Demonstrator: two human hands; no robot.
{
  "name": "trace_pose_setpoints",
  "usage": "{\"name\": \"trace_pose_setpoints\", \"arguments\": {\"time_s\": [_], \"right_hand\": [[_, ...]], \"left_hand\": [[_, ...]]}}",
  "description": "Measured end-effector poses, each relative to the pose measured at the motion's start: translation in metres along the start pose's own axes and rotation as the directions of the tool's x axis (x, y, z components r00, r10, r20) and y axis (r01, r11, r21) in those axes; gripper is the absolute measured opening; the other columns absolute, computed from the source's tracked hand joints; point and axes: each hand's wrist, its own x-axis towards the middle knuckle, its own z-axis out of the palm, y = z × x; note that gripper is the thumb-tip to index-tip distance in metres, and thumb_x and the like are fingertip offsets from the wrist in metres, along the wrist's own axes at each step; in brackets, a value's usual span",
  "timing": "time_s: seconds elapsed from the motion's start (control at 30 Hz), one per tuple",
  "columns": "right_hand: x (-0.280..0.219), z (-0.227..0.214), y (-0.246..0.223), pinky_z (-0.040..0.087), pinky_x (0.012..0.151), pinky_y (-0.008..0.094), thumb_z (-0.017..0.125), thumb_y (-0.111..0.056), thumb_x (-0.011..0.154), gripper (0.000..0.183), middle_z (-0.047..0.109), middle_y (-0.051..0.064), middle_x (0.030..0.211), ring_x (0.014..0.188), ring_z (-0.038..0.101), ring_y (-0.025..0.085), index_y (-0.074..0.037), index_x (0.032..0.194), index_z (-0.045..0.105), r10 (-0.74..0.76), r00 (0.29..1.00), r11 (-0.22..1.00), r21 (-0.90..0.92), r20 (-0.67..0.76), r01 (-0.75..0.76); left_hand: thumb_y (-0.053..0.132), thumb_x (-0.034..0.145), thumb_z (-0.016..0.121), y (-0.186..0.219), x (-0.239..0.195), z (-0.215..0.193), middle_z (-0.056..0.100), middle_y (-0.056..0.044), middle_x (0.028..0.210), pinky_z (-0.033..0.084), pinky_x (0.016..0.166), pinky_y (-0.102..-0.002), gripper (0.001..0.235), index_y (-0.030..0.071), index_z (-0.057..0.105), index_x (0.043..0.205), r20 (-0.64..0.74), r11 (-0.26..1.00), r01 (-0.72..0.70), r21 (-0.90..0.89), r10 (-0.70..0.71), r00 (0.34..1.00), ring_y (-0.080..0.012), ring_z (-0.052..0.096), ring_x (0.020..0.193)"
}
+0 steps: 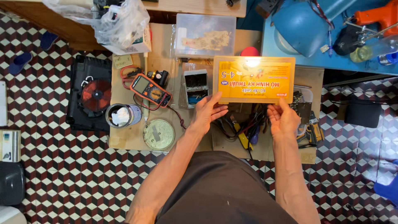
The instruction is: The person sorts through various electronic components and tools on a cluttered workbench. They open and close several storage containers, handle small parts, and inspect a component under a lamp.
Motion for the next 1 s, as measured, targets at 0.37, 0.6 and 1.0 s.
{"name": "trace_pose_setpoints", "arguments": {"time_s": [0.37, 0.6, 1.0], "right_hand": [[0.003, -0.001, -0.007, 0.059, 0.077, 0.036, 0.081, -0.020, 0.089, 0.029, 0.069, 0.010, 0.093, 0.087, 0.068, 0.025, -0.002, 0.108, 0.068, 0.058, 0.998, 0.997, 0.059, 0.003, -0.058], [-0.038, 0.013, 0.008, 0.052, 0.092, 0.043, 0.075, -0.033, 0.089, 0.043, 0.069, 0.010, 0.111, 0.105, 0.065, 0.027, -0.008, 0.122, 0.064, 0.216, 0.952, 0.971, 0.058, 0.218, -0.234], [-0.114, -0.015, -0.050, 0.053, 0.101, 0.037, 0.064, -0.028, 0.097, 0.050, 0.067, 0.009, 0.127, 0.115, 0.065, 0.020, -0.001, 0.138, 0.055, 0.042, 0.891, 0.987, -0.156, 0.452, 0.032]], "left_hand": [[0.036, 0.087, 0.076, 0.015, -0.014, 0.004, 0.069, -0.008, 0.095, 0.065, 0.073, -0.030, 0.060, 0.005, 0.056, 0.136, 0.028, 0.981, -0.040, 0.192, 0.035, 0.999, -0.0162, 0.072, 0.082], [0.033, 0.090, 0.075, 0.010, -0.042, 0.006, 0.070, -0.006, 0.097, 0.063, 0.074, -0.029, 0.060, 0.005, 0.055, 0.140, 0.210, 0.960, -0.173, 0.221, 0.127, 0.969, -0.0145, 0.070, 0.083], [0.043, 0.092, 0.070, 0.039, -0.099, -0.008, 0.073, -0.006, 0.119, 0.054, 0.093, -0.033, 0.064, 0.004, 0.061, 0.142, 0.350, 0.603, -0.109, 0.790, -0.299, 0.888, -0.0183, 0.067, 0.105]]}}
